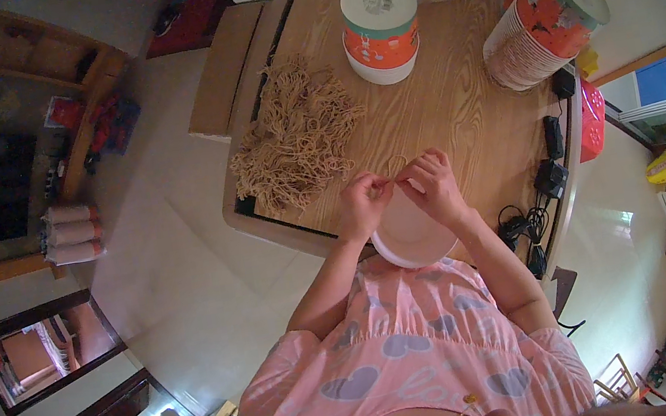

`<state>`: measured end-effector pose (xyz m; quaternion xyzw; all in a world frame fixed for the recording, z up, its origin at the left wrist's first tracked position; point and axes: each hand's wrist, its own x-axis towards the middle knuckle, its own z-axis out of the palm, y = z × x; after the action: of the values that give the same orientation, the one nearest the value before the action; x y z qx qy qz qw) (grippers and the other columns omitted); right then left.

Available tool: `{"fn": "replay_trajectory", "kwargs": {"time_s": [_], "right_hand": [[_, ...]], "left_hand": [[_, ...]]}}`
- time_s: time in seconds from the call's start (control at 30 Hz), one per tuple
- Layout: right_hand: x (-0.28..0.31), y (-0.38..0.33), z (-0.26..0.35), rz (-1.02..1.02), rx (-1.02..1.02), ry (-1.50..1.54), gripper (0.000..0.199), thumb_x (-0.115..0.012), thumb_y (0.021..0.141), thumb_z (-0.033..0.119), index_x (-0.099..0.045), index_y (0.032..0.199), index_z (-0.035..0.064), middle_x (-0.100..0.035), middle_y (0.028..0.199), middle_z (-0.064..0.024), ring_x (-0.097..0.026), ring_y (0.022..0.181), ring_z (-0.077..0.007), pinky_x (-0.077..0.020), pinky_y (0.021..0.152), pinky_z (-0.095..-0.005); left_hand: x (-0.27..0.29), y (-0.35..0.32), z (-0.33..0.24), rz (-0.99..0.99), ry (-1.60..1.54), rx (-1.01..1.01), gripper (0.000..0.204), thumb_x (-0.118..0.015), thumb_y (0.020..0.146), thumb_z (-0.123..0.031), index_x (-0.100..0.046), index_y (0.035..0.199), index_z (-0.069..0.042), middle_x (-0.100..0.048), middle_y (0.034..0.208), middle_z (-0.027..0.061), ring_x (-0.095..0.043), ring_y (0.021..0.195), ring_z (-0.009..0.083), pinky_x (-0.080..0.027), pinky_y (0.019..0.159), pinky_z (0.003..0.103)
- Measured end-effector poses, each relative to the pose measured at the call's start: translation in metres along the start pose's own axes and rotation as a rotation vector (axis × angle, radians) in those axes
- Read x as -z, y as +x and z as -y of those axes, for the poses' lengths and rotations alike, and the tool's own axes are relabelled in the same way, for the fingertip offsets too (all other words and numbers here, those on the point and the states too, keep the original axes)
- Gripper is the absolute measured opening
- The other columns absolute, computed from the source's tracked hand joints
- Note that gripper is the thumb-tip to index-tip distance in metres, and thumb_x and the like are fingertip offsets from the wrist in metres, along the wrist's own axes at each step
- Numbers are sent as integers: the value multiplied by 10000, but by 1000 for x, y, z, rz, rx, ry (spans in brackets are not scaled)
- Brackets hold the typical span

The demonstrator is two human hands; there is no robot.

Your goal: The person is placing shredded wood wool into paper bowls and applying labels to them.

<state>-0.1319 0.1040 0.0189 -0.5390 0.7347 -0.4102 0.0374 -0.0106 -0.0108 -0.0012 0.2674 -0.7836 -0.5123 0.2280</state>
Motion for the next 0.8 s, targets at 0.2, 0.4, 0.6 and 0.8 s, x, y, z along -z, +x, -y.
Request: {"fn": "replay_trajectory", "kwargs": {"time_s": [0.2, 0.4, 0.6, 0.8], "right_hand": [[1, 0, -1, 40, 3, -4, 146, -669, 671, 86, -571, 774, 115, -570, 763, -20, -554, 804, -201, -332, 884, -423], [-10, -7, -11, -12, -127, 151, 116, -664, 685, 77, -592, 771, 103, -605, 794, -11, -570, 823, -198, -342, 893, -403], [-12, -8, -12, -43, -161, 165, 98, -662, 688, 72, -599, 762, 86, -608, 773, -17, -572, 796, -209, -360, 870, -368], [-11, -7, -10, -36, -146, 125, 93, -658, 693, 75, -599, 765, 85, -601, 765, -19, -568, 783, -207, -362, 848, -371]], "left_hand": [[1, 1, -4, 10, 6, -13, 96, -663, 716, -84, -622, 766, -13, -591, 720, 89, -595, 681, 216, -455, 603, 300], [-1, -1, -2, -33, 17, -29, 84, -661, 714, -59, -618, 764, -8, -582, 716, 90, -591, 685, 215, -456, 599, 300], [-2, -2, 0, -21, 65, -70, 99, -676, 694, -48, -624, 771, -13, -570, 729, 83, -579, 678, 217, -457, 594, 295], [-3, -1, -3, -51, 96, -95, 99, -682, 678, -46, -629, 759, -24, -572, 724, 74, -575, 679, 220, -457, 593, 307]]}}
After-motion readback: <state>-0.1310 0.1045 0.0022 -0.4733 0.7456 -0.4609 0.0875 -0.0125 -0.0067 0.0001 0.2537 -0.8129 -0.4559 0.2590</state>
